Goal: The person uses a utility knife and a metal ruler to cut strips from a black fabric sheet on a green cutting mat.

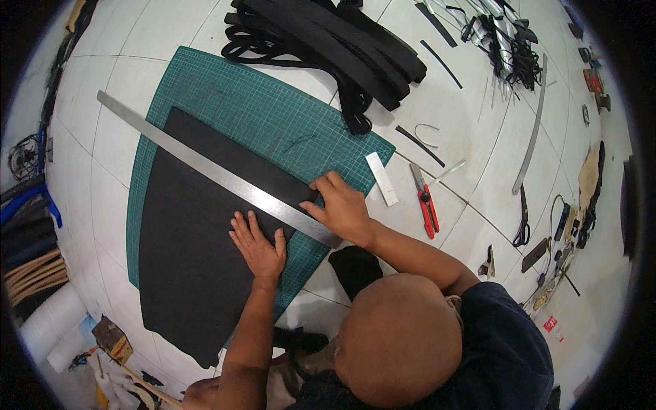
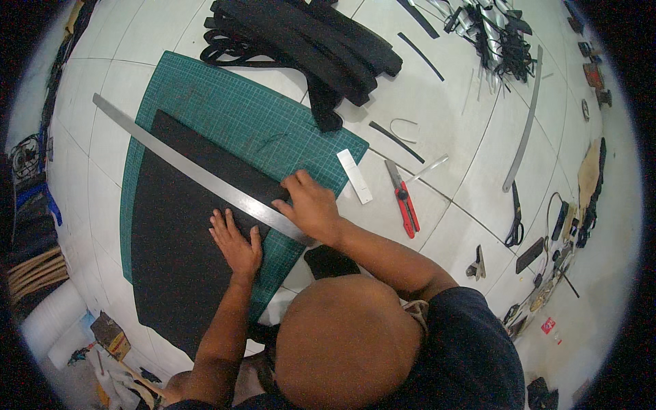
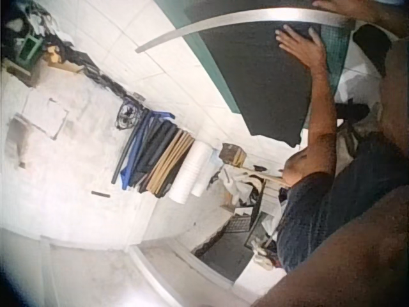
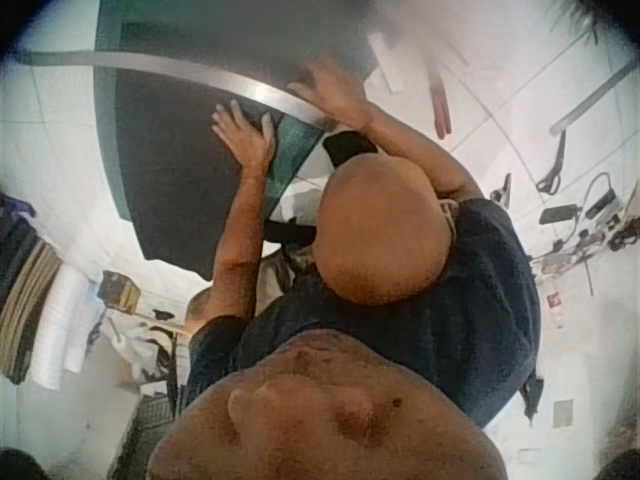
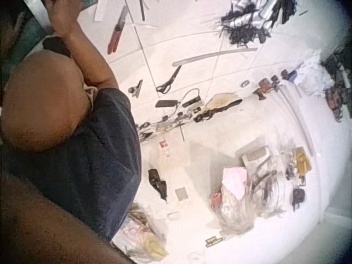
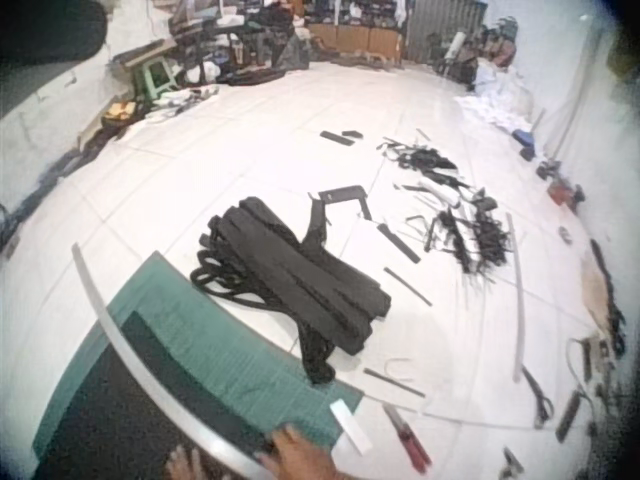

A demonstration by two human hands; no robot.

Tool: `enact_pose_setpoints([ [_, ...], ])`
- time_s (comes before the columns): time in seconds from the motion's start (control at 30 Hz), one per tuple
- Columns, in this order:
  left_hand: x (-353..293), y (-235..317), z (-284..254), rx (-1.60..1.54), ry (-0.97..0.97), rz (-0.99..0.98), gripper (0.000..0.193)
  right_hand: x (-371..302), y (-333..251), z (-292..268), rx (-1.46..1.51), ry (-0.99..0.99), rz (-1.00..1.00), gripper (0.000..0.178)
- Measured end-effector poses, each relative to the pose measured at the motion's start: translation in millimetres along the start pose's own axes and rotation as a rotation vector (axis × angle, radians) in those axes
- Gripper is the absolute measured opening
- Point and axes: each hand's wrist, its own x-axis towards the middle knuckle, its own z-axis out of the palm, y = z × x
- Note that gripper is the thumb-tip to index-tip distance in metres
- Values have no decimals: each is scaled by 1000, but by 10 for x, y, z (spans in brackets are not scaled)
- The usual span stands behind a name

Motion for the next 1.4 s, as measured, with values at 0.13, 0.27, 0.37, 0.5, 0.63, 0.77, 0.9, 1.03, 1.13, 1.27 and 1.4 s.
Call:
enact_pose_setpoints([
  [0.13, -20, -48, -5, 5, 30, -3, 75, 73, -21, 62, 43, 16, -110, 31],
  [0.27, 36, 95, -150, -71, 85, -41, 65, 94, -1, 119, 10, 28, -310, 23],
  [0.37, 273, 208, -325, -348, 123, -128, 50, 98, 53, 200, -9, 76, -429, 16],
  [0.5, 923, 633, -587, -748, 66, -428, 51, 86, -61, 169, -7, -6, -485, 8],
  [0.63, 1171, 627, -560, -531, 44, -530, 60, 125, -89, 164, 3, -54, -527, 9],
  [0.77, 1128, 409, -453, -607, 6, -528, 57, 157, -36, 150, 66, -81, -478, 21],
  [0.9, 1094, 478, -458, -895, -9, -485, 46, 207, 30, 94, 123, 10, -345, 35],
  [1.03, 1038, 396, -385, -1007, 86, -452, 39, 210, 36, 100, 176, -33, -235, 44],
  [1.13, 1034, 443, -332, -1038, 32, -485, 42, 188, 144, 67, 180, -55, -244, 45],
  [1.27, 1034, 251, -213, -956, 48, -420, 49, 195, 93, 85, 173, -66, -266, 43],
  [1.4, 1029, 430, -290, -1013, 56, -484, 49, 102, 109, 54, 199, 23, -276, 41],
])
